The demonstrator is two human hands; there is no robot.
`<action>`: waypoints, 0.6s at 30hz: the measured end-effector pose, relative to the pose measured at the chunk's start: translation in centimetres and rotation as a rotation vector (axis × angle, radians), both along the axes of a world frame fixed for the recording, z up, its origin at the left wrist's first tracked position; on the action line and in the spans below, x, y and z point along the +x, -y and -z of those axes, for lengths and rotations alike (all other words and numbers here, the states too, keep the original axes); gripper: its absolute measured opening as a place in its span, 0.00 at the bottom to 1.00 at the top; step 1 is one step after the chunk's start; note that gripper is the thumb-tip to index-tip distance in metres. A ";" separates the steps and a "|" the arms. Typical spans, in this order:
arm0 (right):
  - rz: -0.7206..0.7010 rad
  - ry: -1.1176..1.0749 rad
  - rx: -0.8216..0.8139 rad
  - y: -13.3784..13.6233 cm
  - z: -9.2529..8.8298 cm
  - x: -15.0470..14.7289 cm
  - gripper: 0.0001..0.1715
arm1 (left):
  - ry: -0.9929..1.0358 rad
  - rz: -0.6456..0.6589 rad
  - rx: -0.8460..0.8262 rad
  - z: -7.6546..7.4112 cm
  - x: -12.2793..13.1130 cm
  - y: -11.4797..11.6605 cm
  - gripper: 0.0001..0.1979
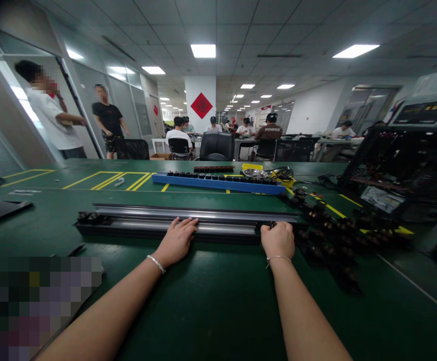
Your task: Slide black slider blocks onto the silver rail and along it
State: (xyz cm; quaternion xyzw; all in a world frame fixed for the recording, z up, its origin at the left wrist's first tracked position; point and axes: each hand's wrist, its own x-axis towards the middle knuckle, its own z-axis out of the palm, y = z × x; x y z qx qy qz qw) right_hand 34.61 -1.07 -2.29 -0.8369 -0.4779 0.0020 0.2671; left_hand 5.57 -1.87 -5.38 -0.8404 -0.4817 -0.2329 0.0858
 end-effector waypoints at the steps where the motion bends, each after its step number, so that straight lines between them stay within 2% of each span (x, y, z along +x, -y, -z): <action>1: 0.004 0.009 -0.027 0.1 -0.2 0.4 0.28 | 0.002 0.000 -0.003 0.0 0.0 0.0 0.15; 8: -0.039 0.061 -0.328 0.4 -1.1 3.2 0.33 | 0.051 -0.027 -0.042 -0.7 -0.3 0.3 0.11; 11: -0.058 0.083 -0.372 0.3 -0.8 3.9 0.32 | 0.118 -0.114 0.016 -0.9 -0.5 0.3 0.12; 14: -0.067 0.113 -0.380 0.0 -0.5 4.2 0.29 | 0.216 -0.313 0.140 -1.1 -1.3 -0.1 0.13; 18: -0.096 0.172 -0.360 -0.4 0.1 4.8 0.22 | 0.368 -0.697 0.232 -1.3 -3.2 -0.9 0.18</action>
